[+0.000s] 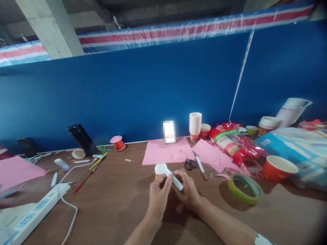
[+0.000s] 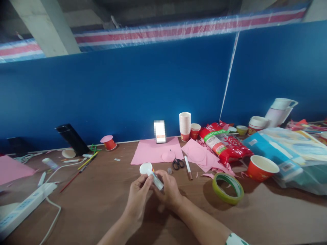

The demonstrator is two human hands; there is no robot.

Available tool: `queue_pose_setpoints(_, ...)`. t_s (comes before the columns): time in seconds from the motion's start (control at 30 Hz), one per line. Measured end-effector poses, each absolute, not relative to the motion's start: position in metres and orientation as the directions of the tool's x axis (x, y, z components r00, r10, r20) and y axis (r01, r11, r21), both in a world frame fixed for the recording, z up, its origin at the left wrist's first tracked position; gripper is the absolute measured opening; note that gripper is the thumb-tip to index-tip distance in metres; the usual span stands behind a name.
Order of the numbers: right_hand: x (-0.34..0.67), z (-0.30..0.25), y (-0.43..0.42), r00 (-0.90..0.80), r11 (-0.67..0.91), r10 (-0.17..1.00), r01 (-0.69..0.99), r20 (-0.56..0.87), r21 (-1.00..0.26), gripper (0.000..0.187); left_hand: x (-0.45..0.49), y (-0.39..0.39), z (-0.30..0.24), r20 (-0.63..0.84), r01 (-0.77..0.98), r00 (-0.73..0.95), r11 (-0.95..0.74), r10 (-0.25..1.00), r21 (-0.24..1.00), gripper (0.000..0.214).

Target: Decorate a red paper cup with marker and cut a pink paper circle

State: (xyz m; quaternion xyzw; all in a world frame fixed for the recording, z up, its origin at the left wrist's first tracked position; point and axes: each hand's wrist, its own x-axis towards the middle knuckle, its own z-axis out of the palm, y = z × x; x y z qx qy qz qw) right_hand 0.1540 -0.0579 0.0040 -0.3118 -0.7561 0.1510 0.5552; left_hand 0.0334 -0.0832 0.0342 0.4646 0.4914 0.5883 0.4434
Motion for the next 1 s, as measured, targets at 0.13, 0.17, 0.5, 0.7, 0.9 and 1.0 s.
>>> queue_pose_setpoints(0.13,0.156,0.008,-0.058,-0.106,0.723,0.661,0.354,0.743,-0.593,0.022,0.032,-0.087,0.029,0.06,-0.066,-0.06,-0.064,0.996,0.996,0.036)
queue_pose_setpoints(0.17,0.157,0.009,-0.057,-0.061,0.691,0.684,0.374,0.727,-0.619,0.021,0.03,-0.09,0.027,0.052,-0.05,-0.055,-0.055,0.997,0.997,0.037)
queue_pose_setpoints(0.5,0.16,0.015,-0.048,0.03,0.645,0.715,0.358,0.698,-0.676,0.014,-0.017,-0.068,0.014,0.4,0.443,-0.291,-0.248,0.869,0.861,0.06)
queue_pose_setpoints(0.7,0.16,0.019,-0.05,0.008,0.618,0.75,0.351,0.662,-0.704,0.007,-0.009,-0.035,0.006,0.303,0.46,-0.148,-0.206,0.941,0.863,0.062)
queue_pose_setpoints(0.9,0.165,0.019,-0.045,0.032,0.587,0.754,0.417,0.656,-0.694,0.008,-0.003,-0.035,-0.004,0.33,0.405,-0.167,-0.24,0.929,0.882,0.055)
queue_pose_setpoints(1.0,0.165,0.018,-0.044,0.025,0.583,0.761,0.414,0.648,-0.7,0.007,-0.005,-0.036,-0.007,0.388,0.437,-0.137,-0.296,0.911,0.849,0.051)
